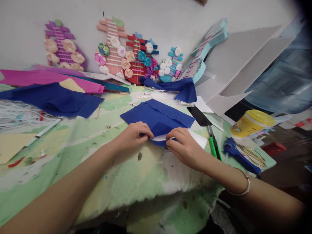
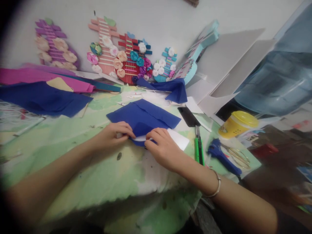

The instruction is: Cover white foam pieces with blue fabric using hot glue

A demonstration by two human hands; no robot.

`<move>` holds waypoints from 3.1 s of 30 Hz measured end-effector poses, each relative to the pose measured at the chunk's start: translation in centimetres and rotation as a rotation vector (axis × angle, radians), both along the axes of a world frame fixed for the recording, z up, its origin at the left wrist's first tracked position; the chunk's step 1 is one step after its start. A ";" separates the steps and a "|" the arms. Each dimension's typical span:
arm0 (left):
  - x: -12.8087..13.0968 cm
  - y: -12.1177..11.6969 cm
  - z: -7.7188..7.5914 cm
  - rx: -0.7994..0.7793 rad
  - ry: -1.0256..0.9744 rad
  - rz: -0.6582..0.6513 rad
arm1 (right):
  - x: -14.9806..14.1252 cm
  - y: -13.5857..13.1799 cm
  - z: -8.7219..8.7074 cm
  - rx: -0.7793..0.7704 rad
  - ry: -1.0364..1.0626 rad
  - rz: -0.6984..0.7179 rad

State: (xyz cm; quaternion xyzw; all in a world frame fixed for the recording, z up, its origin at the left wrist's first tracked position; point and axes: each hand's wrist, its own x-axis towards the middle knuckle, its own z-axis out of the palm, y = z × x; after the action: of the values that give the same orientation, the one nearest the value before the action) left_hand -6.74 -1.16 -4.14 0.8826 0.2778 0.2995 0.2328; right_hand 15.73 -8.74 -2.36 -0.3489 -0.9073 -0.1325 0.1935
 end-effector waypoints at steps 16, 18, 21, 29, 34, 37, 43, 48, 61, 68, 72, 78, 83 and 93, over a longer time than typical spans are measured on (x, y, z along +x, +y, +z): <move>0.1 -0.1 0.1 0.030 0.017 -0.059 | -0.8 1.0 0.5 -0.145 -0.054 -0.122; 0.2 -0.1 0.0 0.034 0.007 -0.046 | -0.8 1.0 0.8 -0.177 -0.042 -0.147; 0.3 -0.2 0.0 0.036 -0.003 -0.040 | -0.6 1.0 0.8 -0.233 -0.023 -0.183; 0.3 -0.5 0.3 0.006 0.003 -0.006 | -0.3 1.3 0.5 -0.296 0.025 -0.215; 0.4 -0.4 0.3 0.037 0.038 -0.030 | -0.2 1.4 0.7 -0.326 0.073 -0.223; 0.8 -0.2 -0.1 0.080 0.055 -0.004 | -0.1 1.4 0.6 -0.348 0.080 -0.236; 1.5 -0.3 -0.3 0.096 0.089 -0.021 | 0.2 1.3 0.3 -0.361 0.100 -0.245; 1.4 -0.3 -0.3 0.064 0.108 -0.022 | 0.3 1.5 0.1 -0.345 0.092 -0.215; 1.7 -0.6 -0.3 0.052 0.138 0.014 | 0.7 2.5 -0.8 -0.271 0.220 -0.139; 1.8 -0.3 -0.8 0.027 0.056 0.050 | 0.8 3.2 -1.3 -0.264 0.220 -0.135; 1.8 -0.2 -0.9 -0.003 0.036 0.064 | 0.6 3.3 -1.3 -0.264 0.194 -0.163; 1.8 -0.5 -0.7 -0.008 0.057 0.055 | 0.2 3.2 -1.1 -0.281 0.163 -0.201; 2.0 -0.7 -0.6 0.012 0.098 0.063 | 0.0 3.5 -0.9 -0.288 0.145 -0.221; 3.6 -1.3 -0.8 -0.023 0.185 0.214 | -0.1 4.1 -0.4 -0.355 0.168 -0.220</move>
State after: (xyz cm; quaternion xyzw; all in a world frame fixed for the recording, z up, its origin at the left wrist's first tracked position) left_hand -3.11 -2.46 -4.90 0.8690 0.3939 0.2367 0.1833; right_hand 15.62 -4.68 -2.72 -0.4840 -0.8536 0.0385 0.1885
